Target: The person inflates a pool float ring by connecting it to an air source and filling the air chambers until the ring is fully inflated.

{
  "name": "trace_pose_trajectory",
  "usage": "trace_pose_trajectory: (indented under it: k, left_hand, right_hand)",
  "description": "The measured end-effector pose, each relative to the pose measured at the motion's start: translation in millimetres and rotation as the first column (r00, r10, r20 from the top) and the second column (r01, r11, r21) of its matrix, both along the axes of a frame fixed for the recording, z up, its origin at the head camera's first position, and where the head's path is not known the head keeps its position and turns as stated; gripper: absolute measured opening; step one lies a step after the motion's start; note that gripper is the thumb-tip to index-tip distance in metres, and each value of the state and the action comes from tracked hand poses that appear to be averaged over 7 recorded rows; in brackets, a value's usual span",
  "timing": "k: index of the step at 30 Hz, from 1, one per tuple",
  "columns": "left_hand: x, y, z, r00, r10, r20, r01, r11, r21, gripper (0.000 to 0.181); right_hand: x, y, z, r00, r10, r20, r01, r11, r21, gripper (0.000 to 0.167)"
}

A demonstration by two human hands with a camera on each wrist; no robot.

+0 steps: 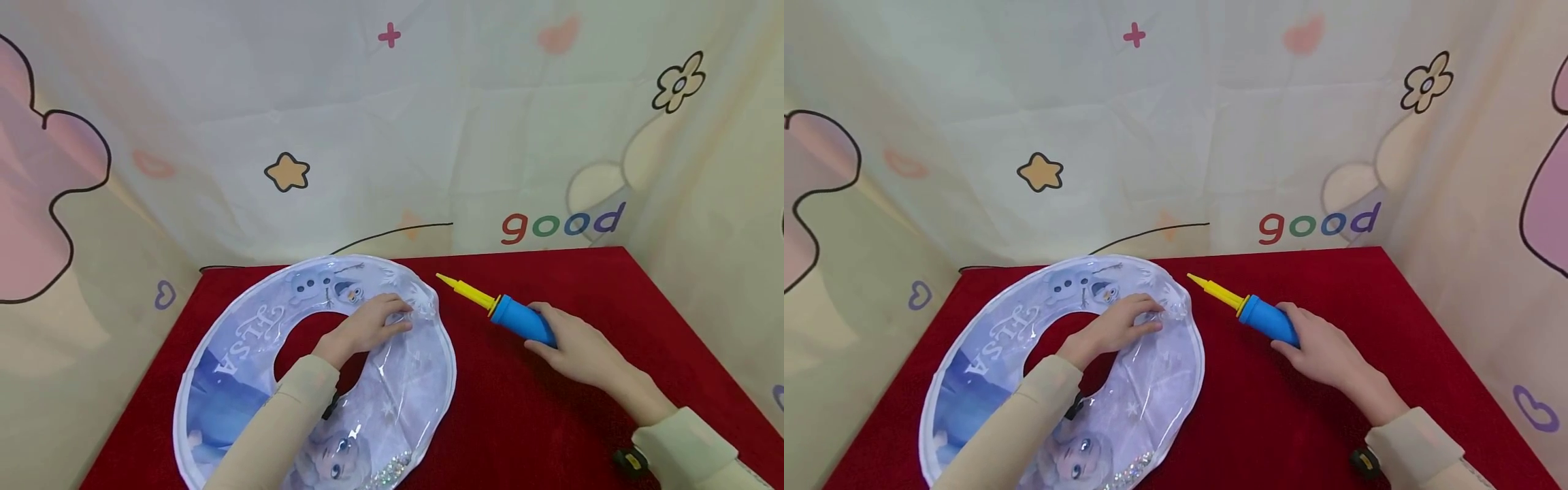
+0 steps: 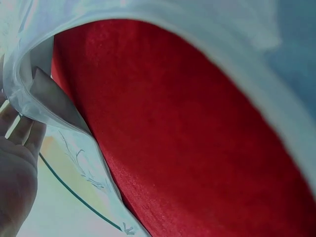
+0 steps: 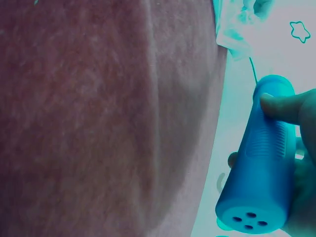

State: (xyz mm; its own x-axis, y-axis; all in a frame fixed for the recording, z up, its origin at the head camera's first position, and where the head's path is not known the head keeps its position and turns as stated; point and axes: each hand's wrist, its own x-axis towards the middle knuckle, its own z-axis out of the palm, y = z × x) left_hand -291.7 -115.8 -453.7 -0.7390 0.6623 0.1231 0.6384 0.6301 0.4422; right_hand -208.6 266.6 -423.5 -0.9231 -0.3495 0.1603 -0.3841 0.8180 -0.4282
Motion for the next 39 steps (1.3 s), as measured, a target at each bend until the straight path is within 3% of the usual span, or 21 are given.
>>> trace_pose_trajectory:
  k: [5, 10, 26, 33, 39]
  left_hand:
    - [2.2, 2.1, 0.3, 1.000, 0.012, 0.010, -0.012, 1.000, 0.015, 0.041]
    - [3.3, 4.4, -2.9, 1.000, 0.025, 0.015, -0.025, 1.000, -0.002, 0.041]
    - [5.1, 2.8, -0.8, 1.000, 0.013, 0.010, -0.013, 1.000, -0.014, 0.040]
    - [4.5, 7.1, 3.6, 0.999, -0.021, -0.044, 0.019, 0.998, -0.064, 0.037]
    - [8.4, 12.6, 6.5, 0.995, -0.007, -0.100, -0.006, 0.992, -0.124, 0.032]
  right_hand:
    - [7.4, 5, 2.6, 0.998, 0.064, -0.025, -0.064, 0.998, -0.003, 0.065]
    - [13.1, 5, 0.4, 0.996, 0.087, 0.009, -0.087, 0.996, 0.009, 0.065]
    - [8.5, -3, 5.3, 0.984, 0.178, 0.007, -0.178, 0.980, 0.087, 0.064]
    - [4.0, -2, 16.6, 0.983, 0.181, -0.013, -0.175, 0.966, 0.189, 0.065]
    - [-0.2, -8, 28.1, 0.977, 0.206, -0.058, -0.183, 0.946, 0.269, 0.065]
